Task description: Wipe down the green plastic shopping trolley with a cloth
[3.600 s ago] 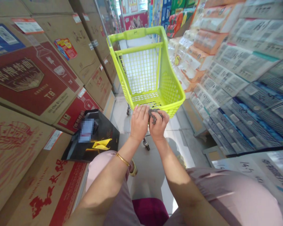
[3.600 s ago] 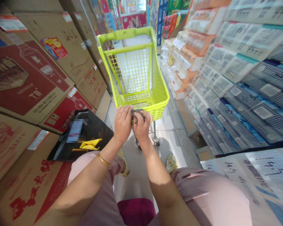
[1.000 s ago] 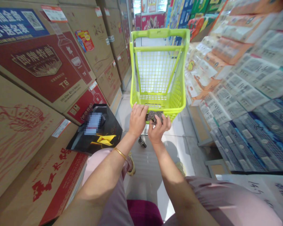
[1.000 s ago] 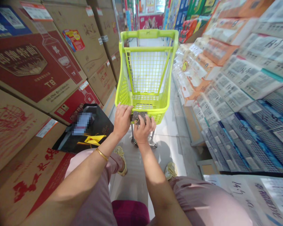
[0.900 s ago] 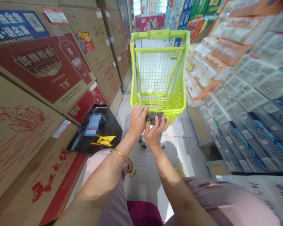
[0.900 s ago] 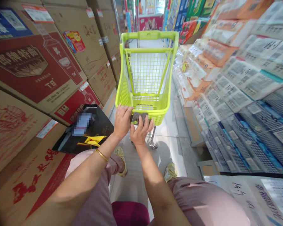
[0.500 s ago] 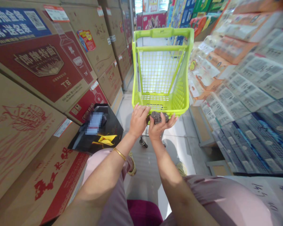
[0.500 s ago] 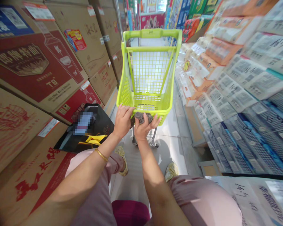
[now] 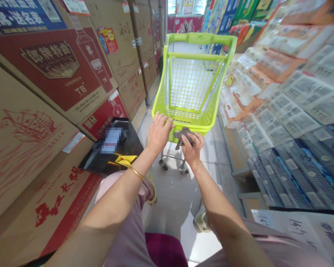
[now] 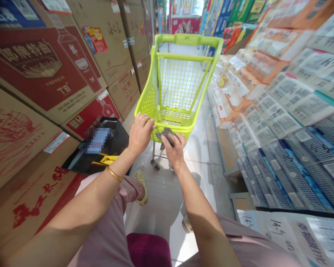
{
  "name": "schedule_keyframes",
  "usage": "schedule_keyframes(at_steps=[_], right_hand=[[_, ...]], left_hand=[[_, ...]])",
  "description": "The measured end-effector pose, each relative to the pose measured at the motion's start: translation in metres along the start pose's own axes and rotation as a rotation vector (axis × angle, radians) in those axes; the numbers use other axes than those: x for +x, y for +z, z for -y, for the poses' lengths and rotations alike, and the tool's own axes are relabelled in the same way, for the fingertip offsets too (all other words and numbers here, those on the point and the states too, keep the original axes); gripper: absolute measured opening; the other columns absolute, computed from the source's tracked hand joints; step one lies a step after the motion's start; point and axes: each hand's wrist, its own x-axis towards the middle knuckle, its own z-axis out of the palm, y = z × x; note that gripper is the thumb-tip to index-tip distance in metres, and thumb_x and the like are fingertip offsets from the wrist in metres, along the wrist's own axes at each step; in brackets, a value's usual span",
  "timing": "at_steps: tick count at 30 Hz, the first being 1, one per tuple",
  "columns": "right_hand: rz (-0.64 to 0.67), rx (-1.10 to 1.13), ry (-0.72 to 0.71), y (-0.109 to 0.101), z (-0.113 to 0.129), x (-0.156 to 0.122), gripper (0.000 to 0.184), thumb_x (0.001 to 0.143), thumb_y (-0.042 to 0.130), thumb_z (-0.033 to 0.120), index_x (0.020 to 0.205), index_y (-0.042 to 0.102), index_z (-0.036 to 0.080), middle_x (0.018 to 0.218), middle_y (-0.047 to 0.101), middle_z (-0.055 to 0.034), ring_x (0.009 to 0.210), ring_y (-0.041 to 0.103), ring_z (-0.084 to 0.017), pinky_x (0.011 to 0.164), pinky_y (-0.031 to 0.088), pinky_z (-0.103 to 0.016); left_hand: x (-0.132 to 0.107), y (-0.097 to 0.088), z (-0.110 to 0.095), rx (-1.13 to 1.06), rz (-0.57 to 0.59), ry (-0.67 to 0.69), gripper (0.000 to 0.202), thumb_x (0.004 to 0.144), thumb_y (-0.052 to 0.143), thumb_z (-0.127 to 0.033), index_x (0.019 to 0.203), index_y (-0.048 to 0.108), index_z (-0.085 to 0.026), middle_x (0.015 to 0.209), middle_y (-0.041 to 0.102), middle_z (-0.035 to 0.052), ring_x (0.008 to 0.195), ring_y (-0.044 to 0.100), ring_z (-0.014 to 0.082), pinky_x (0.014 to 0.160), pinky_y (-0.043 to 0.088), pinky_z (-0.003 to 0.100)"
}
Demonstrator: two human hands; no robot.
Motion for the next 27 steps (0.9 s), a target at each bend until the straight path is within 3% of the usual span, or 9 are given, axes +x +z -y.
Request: schedule_keyframes(at_steps=[3, 10, 15, 22, 27], right_hand=[[0.022, -0.026, -0.051, 0.000, -0.003, 0.002, 0.021, 0.089, 0.050, 0.029, 0.098, 0.068, 0.035, 0.105, 0.065, -0.0017, 0.114, 0.043, -0.018, 0.102, 0.036, -0.042], [0.125, -0.030, 0.002, 0.029, -0.005, -0.021, 0.039, 0.082, 0.052, 0.054, 0.110, 0.067, 0.030, 0.105, 0.065, -0.0081, 0.112, 0.048, -0.025, 0.102, 0.033, -0.049], [0.126, -0.032, -0.012, 0.040, -0.025, -0.022, 0.021, 0.084, 0.054, 0.046, 0.095, 0.069, 0.036, 0.095, 0.065, -0.0035, 0.103, 0.052, -0.020, 0.099, 0.036, -0.047], [0.087, -0.077, 0.014, 0.020, -0.019, 0.002, 0.023, 0.088, 0.052, 0.042, 0.085, 0.071, 0.031, 0.085, 0.062, -0.0038, 0.090, 0.052, -0.016, 0.089, 0.042, -0.036], [-0.048, -0.031, 0.026, 0.004, -0.009, 0.024, 0.025, 0.090, 0.048, 0.040, 0.086, 0.070, 0.029, 0.088, 0.059, -0.0044, 0.093, 0.049, -0.017, 0.087, 0.042, -0.035]], left_hand=[[0.002, 0.002, -0.004, -0.066, 0.027, 0.051, 0.027, 0.096, 0.039, -0.023, 0.117, 0.056, -0.020, 0.121, 0.060, 0.0066, 0.125, 0.046, 0.0184, 0.114, 0.031, 0.043], [0.005, 0.003, -0.009, -0.155, 0.073, 0.044, 0.027, 0.095, 0.038, -0.018, 0.115, 0.057, -0.018, 0.110, 0.064, 0.0054, 0.112, 0.054, 0.0153, 0.112, 0.032, 0.041], [0.004, 0.007, -0.006, -0.162, 0.052, 0.054, 0.028, 0.095, 0.037, -0.018, 0.115, 0.057, -0.017, 0.110, 0.064, 0.0053, 0.110, 0.053, 0.0153, 0.112, 0.031, 0.040], [0.002, 0.009, -0.002, -0.149, 0.079, 0.083, 0.034, 0.096, 0.035, -0.020, 0.127, 0.051, -0.023, 0.116, 0.062, 0.0030, 0.117, 0.051, 0.0141, 0.115, 0.028, 0.040], [-0.002, 0.014, -0.003, -0.157, 0.056, 0.095, 0.036, 0.097, 0.033, -0.020, 0.129, 0.049, -0.023, 0.124, 0.060, 0.0036, 0.129, 0.043, 0.0151, 0.117, 0.027, 0.042]])
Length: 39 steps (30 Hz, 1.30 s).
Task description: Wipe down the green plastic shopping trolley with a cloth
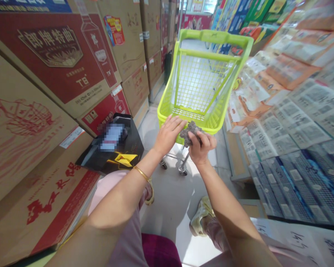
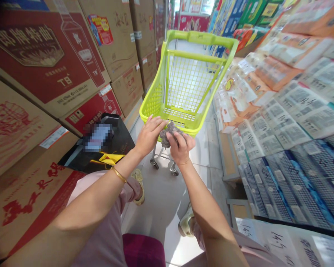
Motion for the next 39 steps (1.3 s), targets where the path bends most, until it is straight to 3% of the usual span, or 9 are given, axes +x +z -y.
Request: schedule_keyframes(at_steps=[5, 10, 15, 19, 22, 27, 32, 35, 39], right_hand=[[-0.039, -0.018, -0.036, 0.007, 0.003, 0.007, 0.024, 0.092, 0.046, 0.032, 0.086, 0.069, 0.028, 0.089, 0.058, -0.0027, 0.087, 0.050, -0.014, 0.083, 0.038, -0.031], [-0.031, 0.145, -0.115, 0.016, 0.005, -0.014, 0.019, 0.090, 0.050, 0.024, 0.092, 0.067, 0.030, 0.090, 0.058, -0.0006, 0.086, 0.049, -0.014, 0.080, 0.033, -0.029], [0.055, 0.168, -0.245, 0.017, 0.005, -0.038, 0.020, 0.088, 0.053, 0.018, 0.092, 0.067, 0.032, 0.090, 0.063, 0.0008, 0.086, 0.045, -0.014, 0.077, 0.030, -0.028], [0.109, 0.116, -0.299, 0.014, 0.005, -0.043, 0.021, 0.089, 0.052, 0.018, 0.089, 0.067, 0.033, 0.089, 0.066, 0.0029, 0.084, 0.043, -0.013, 0.076, 0.030, -0.028], [0.153, 0.027, -0.257, 0.008, 0.002, -0.032, 0.019, 0.089, 0.053, 0.025, 0.089, 0.068, 0.036, 0.090, 0.065, 0.0032, 0.084, 0.045, -0.013, 0.075, 0.032, -0.028], [0.072, -0.053, 0.028, -0.004, -0.002, 0.010, 0.024, 0.091, 0.046, 0.034, 0.088, 0.070, 0.031, 0.094, 0.059, -0.0023, 0.088, 0.048, -0.015, 0.083, 0.037, -0.033], [-0.021, -0.021, -0.050, -0.010, 0.004, 0.032, 0.023, 0.092, 0.046, 0.028, 0.094, 0.069, 0.032, 0.097, 0.057, -0.0022, 0.092, 0.047, -0.015, 0.085, 0.037, -0.031], [-0.070, -0.029, -0.114, -0.006, 0.009, 0.018, 0.021, 0.090, 0.050, 0.025, 0.093, 0.069, 0.033, 0.096, 0.058, -0.0012, 0.091, 0.046, -0.014, 0.083, 0.035, -0.029], [0.016, -0.015, -0.180, 0.002, 0.011, -0.021, 0.018, 0.088, 0.054, 0.023, 0.091, 0.069, 0.033, 0.092, 0.060, -0.0002, 0.087, 0.045, -0.014, 0.081, 0.032, -0.029]], left_hand=[[-0.004, 0.009, -0.002, -0.036, -0.049, -0.031, 0.036, 0.097, 0.032, -0.020, 0.128, 0.049, -0.023, 0.130, 0.057, 0.0055, 0.135, 0.038, 0.0161, 0.117, 0.028, 0.043], [-0.004, 0.013, -0.001, -0.020, -0.059, -0.046, 0.035, 0.097, 0.032, -0.020, 0.128, 0.050, -0.022, 0.127, 0.059, 0.0068, 0.134, 0.039, 0.0176, 0.117, 0.029, 0.044], [-0.005, 0.017, 0.002, -0.006, -0.088, -0.029, 0.036, 0.097, 0.032, -0.018, 0.127, 0.051, -0.021, 0.125, 0.060, 0.0075, 0.133, 0.041, 0.0188, 0.116, 0.028, 0.046], [-0.006, 0.019, 0.003, 0.000, -0.096, -0.022, 0.036, 0.096, 0.035, -0.017, 0.129, 0.049, -0.020, 0.126, 0.059, 0.0079, 0.134, 0.040, 0.0182, 0.116, 0.027, 0.045], [-0.007, 0.019, 0.003, 0.017, -0.091, -0.015, 0.037, 0.096, 0.034, -0.017, 0.131, 0.047, -0.020, 0.127, 0.058, 0.0079, 0.135, 0.038, 0.0180, 0.116, 0.028, 0.045], [-0.009, 0.020, 0.002, 0.049, -0.107, -0.013, 0.038, 0.098, 0.030, -0.020, 0.132, 0.046, -0.022, 0.129, 0.057, 0.0070, 0.135, 0.038, 0.0173, 0.117, 0.028, 0.043], [-0.012, 0.021, -0.001, 0.032, -0.113, -0.049, 0.037, 0.098, 0.030, -0.023, 0.129, 0.049, -0.021, 0.130, 0.057, 0.0080, 0.136, 0.037, 0.0180, 0.117, 0.026, 0.042], [-0.013, 0.020, -0.001, 0.034, -0.111, -0.043, 0.037, 0.097, 0.032, -0.021, 0.131, 0.048, -0.020, 0.132, 0.056, 0.0085, 0.136, 0.037, 0.0183, 0.117, 0.026, 0.043], [-0.013, 0.019, -0.001, 0.068, -0.120, -0.014, 0.039, 0.096, 0.035, -0.018, 0.133, 0.045, -0.018, 0.132, 0.056, 0.0108, 0.135, 0.039, 0.0201, 0.116, 0.028, 0.044]])
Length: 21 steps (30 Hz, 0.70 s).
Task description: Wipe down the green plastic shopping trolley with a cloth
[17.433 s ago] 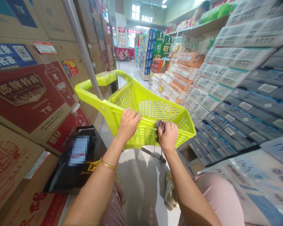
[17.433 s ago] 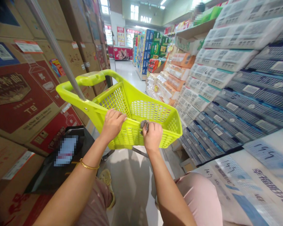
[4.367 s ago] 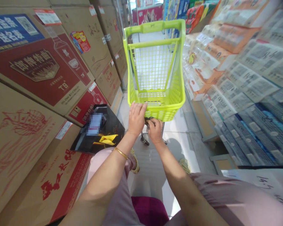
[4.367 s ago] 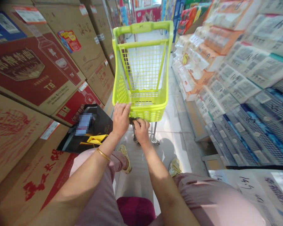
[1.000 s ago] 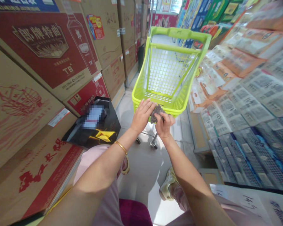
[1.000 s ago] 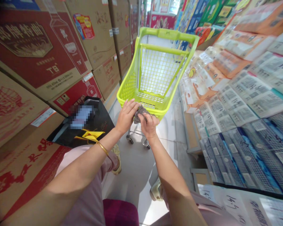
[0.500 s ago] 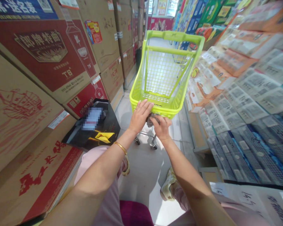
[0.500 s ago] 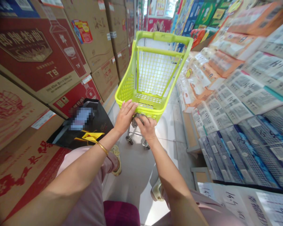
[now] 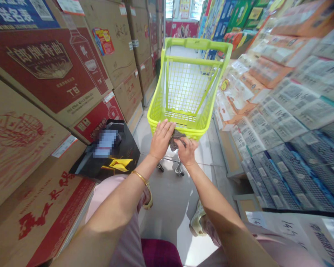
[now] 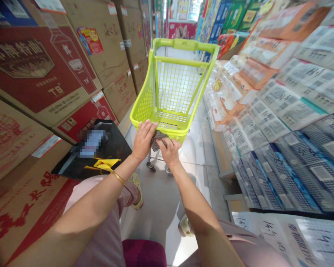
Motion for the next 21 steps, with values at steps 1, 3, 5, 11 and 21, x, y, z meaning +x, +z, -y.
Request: schedule_keyframes(at_steps=[1, 3, 5, 11, 21], right_hand=[[0.036, 0.012, -0.002, 0.002, 0.002, -0.010, 0.018, 0.087, 0.055, 0.022, 0.091, 0.069, 0.033, 0.093, 0.061, -0.0001, 0.088, 0.044, -0.014, 0.081, 0.031, -0.029], [0.092, 0.025, -0.025, 0.004, 0.005, -0.028, 0.018, 0.086, 0.056, 0.020, 0.089, 0.069, 0.032, 0.092, 0.062, -0.0002, 0.088, 0.043, -0.015, 0.079, 0.030, -0.029], [0.114, 0.005, -0.040, 0.003, 0.007, -0.036, 0.019, 0.085, 0.056, 0.018, 0.087, 0.070, 0.031, 0.091, 0.063, -0.0004, 0.088, 0.042, -0.016, 0.077, 0.030, -0.029], [-0.032, -0.109, 0.024, -0.007, 0.000, -0.001, 0.020, 0.087, 0.054, 0.020, 0.087, 0.070, 0.033, 0.093, 0.060, -0.0016, 0.093, 0.043, -0.016, 0.084, 0.033, -0.030], [-0.137, 0.006, 0.059, -0.011, 0.001, 0.033, 0.020, 0.086, 0.055, 0.017, 0.088, 0.068, 0.032, 0.099, 0.056, -0.0011, 0.093, 0.042, -0.015, 0.084, 0.032, -0.031]], left_hand=[[0.000, 0.000, 0.000, 0.005, -0.008, 0.000, 0.039, 0.096, 0.035, -0.017, 0.133, 0.045, -0.017, 0.131, 0.056, 0.0115, 0.135, 0.039, 0.0206, 0.115, 0.028, 0.045], [0.000, 0.002, -0.001, 0.011, -0.022, -0.007, 0.039, 0.095, 0.036, -0.016, 0.133, 0.046, -0.016, 0.130, 0.057, 0.0121, 0.135, 0.040, 0.0210, 0.115, 0.028, 0.046], [0.000, 0.003, -0.001, 0.009, -0.021, -0.016, 0.039, 0.095, 0.037, -0.015, 0.133, 0.046, -0.017, 0.131, 0.057, 0.0123, 0.135, 0.040, 0.0209, 0.115, 0.028, 0.046], [-0.002, 0.004, -0.004, -0.011, -0.030, -0.043, 0.040, 0.095, 0.035, -0.014, 0.133, 0.045, -0.017, 0.134, 0.054, 0.0124, 0.137, 0.036, 0.0219, 0.115, 0.029, 0.047], [-0.004, 0.005, -0.008, -0.061, -0.059, -0.072, 0.041, 0.095, 0.034, -0.016, 0.135, 0.042, -0.018, 0.136, 0.052, 0.0096, 0.139, 0.032, 0.0209, 0.116, 0.028, 0.044]])
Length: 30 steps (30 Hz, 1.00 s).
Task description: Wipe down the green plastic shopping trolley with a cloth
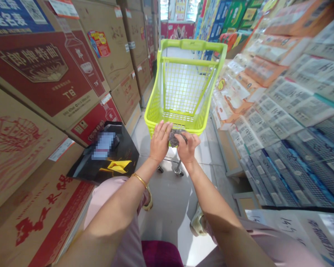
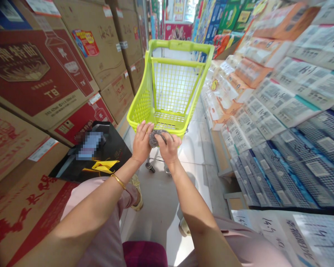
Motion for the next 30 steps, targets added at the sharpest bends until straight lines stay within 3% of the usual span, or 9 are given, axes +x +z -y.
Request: schedule_keyframes(at_steps=[8, 14, 17, 21, 25, 30], right_hand=[[0.079, 0.003, -0.090, 0.005, -0.003, -0.044, 0.022, 0.084, 0.057, 0.016, 0.082, 0.070, 0.034, 0.089, 0.060, 0.0009, 0.089, 0.041, -0.015, 0.081, 0.029, -0.030], [0.224, 0.002, -0.098, 0.002, -0.002, -0.066, 0.022, 0.082, 0.059, 0.014, 0.081, 0.070, 0.032, 0.088, 0.062, 0.0008, 0.091, 0.040, -0.015, 0.081, 0.028, -0.030], [0.194, -0.013, -0.093, -0.001, -0.003, -0.056, 0.021, 0.082, 0.059, 0.015, 0.082, 0.070, 0.033, 0.090, 0.061, 0.0007, 0.091, 0.041, -0.015, 0.081, 0.029, -0.030], [0.092, -0.081, 0.019, -0.003, -0.009, -0.016, 0.018, 0.084, 0.056, 0.019, 0.083, 0.071, 0.031, 0.094, 0.058, -0.0009, 0.092, 0.043, -0.016, 0.083, 0.031, -0.031], [0.042, -0.068, 0.044, -0.004, -0.009, 0.015, 0.019, 0.087, 0.053, 0.022, 0.088, 0.069, 0.032, 0.098, 0.056, -0.0013, 0.094, 0.044, -0.016, 0.085, 0.033, -0.032], [0.036, -0.033, -0.003, -0.001, -0.002, 0.001, 0.021, 0.086, 0.055, 0.018, 0.087, 0.068, 0.033, 0.095, 0.057, -0.0010, 0.094, 0.042, -0.016, 0.086, 0.029, -0.032]], left_hand=[[0.003, -0.002, -0.001, 0.014, -0.028, 0.026, 0.039, 0.093, 0.033, -0.013, 0.129, 0.049, -0.014, 0.127, 0.058, 0.0138, 0.134, 0.040, 0.0236, 0.113, 0.032, 0.045], [0.003, -0.001, -0.001, -0.012, -0.029, 0.034, 0.040, 0.092, 0.034, -0.012, 0.129, 0.049, -0.012, 0.127, 0.057, 0.0154, 0.136, 0.037, 0.0238, 0.114, 0.030, 0.047], [0.003, -0.001, 0.000, -0.016, -0.018, 0.023, 0.040, 0.092, 0.034, -0.013, 0.130, 0.048, -0.013, 0.128, 0.057, 0.0151, 0.136, 0.036, 0.0240, 0.114, 0.030, 0.048], [0.000, -0.001, -0.001, -0.002, -0.010, 0.027, 0.042, 0.092, 0.033, -0.013, 0.132, 0.045, -0.015, 0.132, 0.055, 0.0140, 0.138, 0.034, 0.0239, 0.114, 0.029, 0.048], [-0.001, 0.000, -0.002, 0.007, -0.032, 0.023, 0.040, 0.092, 0.032, -0.014, 0.131, 0.045, -0.015, 0.133, 0.054, 0.0132, 0.139, 0.032, 0.0235, 0.114, 0.029, 0.047], [0.000, -0.003, -0.001, -0.023, -0.003, -0.003, 0.041, 0.091, 0.039, -0.016, 0.131, 0.045, -0.013, 0.132, 0.053, 0.0154, 0.138, 0.032, 0.0247, 0.115, 0.028, 0.048]])
